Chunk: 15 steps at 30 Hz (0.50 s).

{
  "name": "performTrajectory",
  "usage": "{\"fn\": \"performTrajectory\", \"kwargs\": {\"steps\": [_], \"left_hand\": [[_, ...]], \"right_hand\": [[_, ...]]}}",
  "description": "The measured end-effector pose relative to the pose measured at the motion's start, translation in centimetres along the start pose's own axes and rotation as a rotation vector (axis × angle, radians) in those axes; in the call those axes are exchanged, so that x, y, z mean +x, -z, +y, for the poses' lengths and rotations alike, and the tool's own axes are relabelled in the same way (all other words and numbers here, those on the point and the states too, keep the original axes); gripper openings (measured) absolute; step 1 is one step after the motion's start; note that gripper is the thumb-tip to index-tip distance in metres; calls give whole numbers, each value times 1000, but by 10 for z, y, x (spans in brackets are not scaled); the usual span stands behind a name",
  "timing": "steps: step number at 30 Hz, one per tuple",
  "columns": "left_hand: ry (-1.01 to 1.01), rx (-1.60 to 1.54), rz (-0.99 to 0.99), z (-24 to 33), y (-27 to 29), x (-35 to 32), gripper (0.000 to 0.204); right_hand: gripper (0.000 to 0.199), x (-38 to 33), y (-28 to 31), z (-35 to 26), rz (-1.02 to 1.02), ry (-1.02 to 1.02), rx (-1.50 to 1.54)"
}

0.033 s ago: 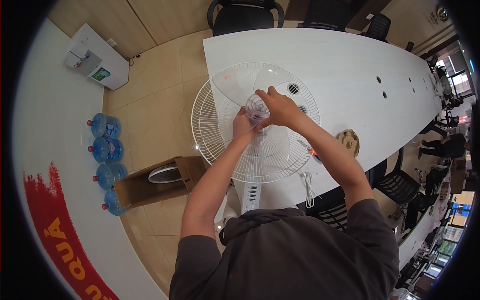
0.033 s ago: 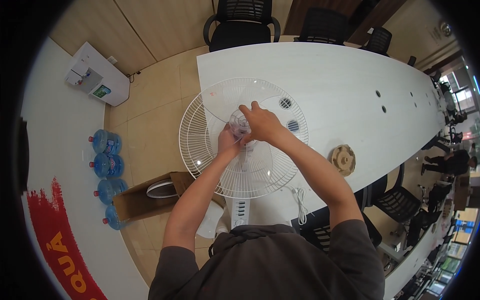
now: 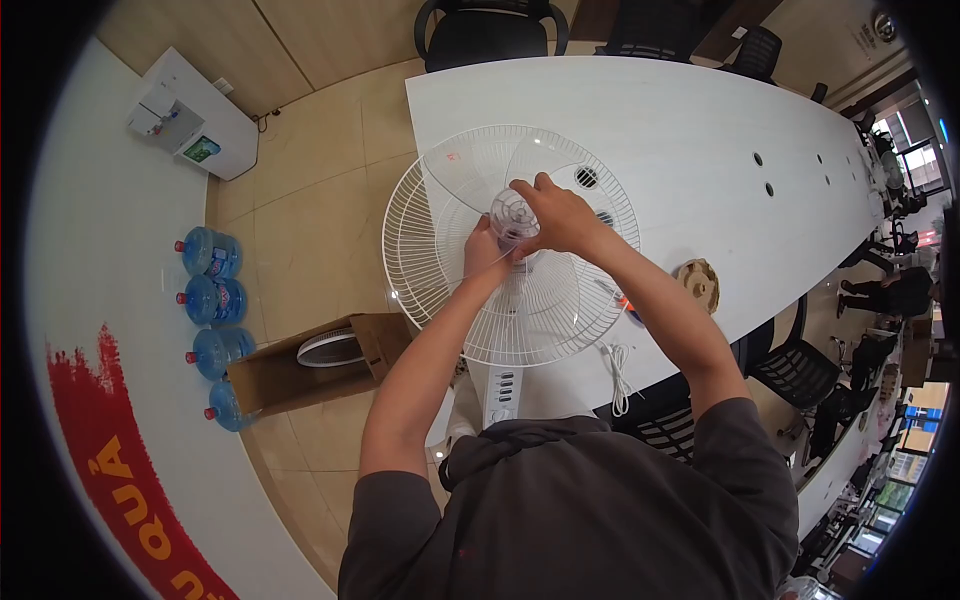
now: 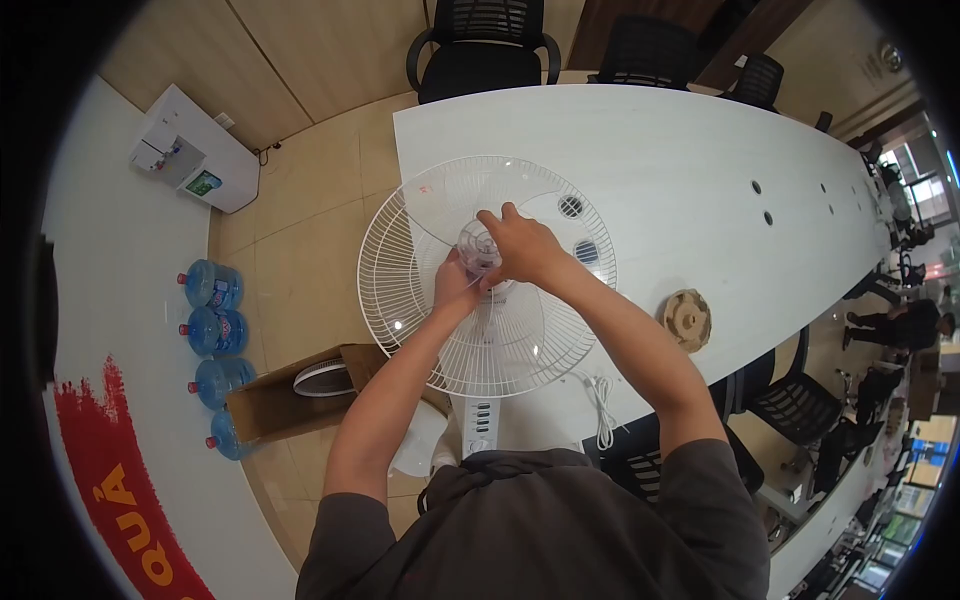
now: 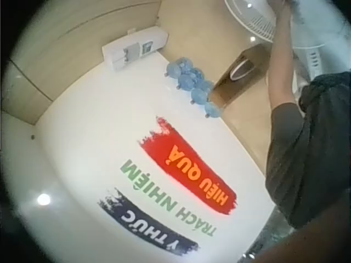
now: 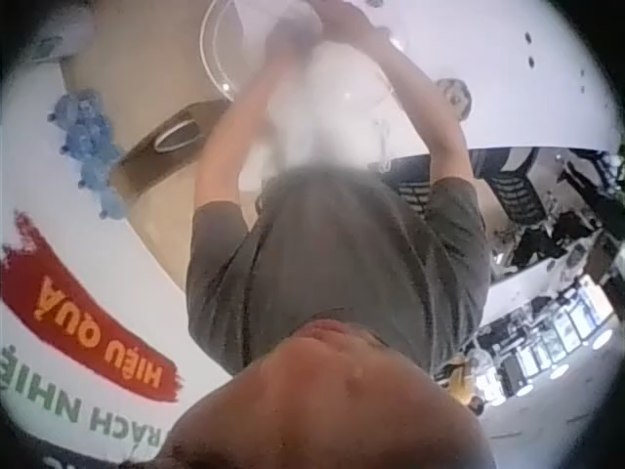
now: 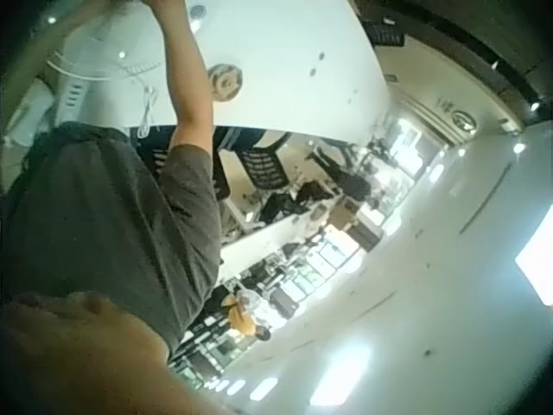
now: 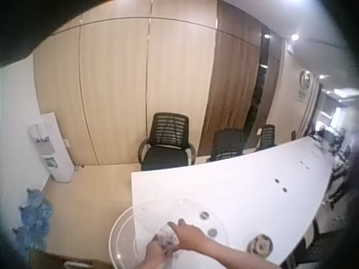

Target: Assembling and disassembling a white electric fan on an office table.

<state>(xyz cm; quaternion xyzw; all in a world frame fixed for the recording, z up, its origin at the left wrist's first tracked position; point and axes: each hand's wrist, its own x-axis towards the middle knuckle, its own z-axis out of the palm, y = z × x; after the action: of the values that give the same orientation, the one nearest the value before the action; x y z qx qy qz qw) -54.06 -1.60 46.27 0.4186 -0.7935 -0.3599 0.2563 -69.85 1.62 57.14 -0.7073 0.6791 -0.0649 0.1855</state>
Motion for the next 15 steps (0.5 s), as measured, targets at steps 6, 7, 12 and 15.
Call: {"fn": "performTrajectory", "kwargs": {"steps": [6, 7, 12, 15], "left_hand": [[-76, 157, -258, -17, 5, -13, 55], [-139, 202, -274, -12, 7, -19, 56], [-222, 218, -403, 7, 32, -36, 65], [-158, 337, -529, 12, 37, -47, 75]], "right_hand": [[101, 1, -1, -4, -14, 9, 39], [100, -1, -1, 0, -13, 10, 41], [99, -5, -18, 6, 2, 6, 51], [101, -6, -21, 4, 8, 0, 65]]}}
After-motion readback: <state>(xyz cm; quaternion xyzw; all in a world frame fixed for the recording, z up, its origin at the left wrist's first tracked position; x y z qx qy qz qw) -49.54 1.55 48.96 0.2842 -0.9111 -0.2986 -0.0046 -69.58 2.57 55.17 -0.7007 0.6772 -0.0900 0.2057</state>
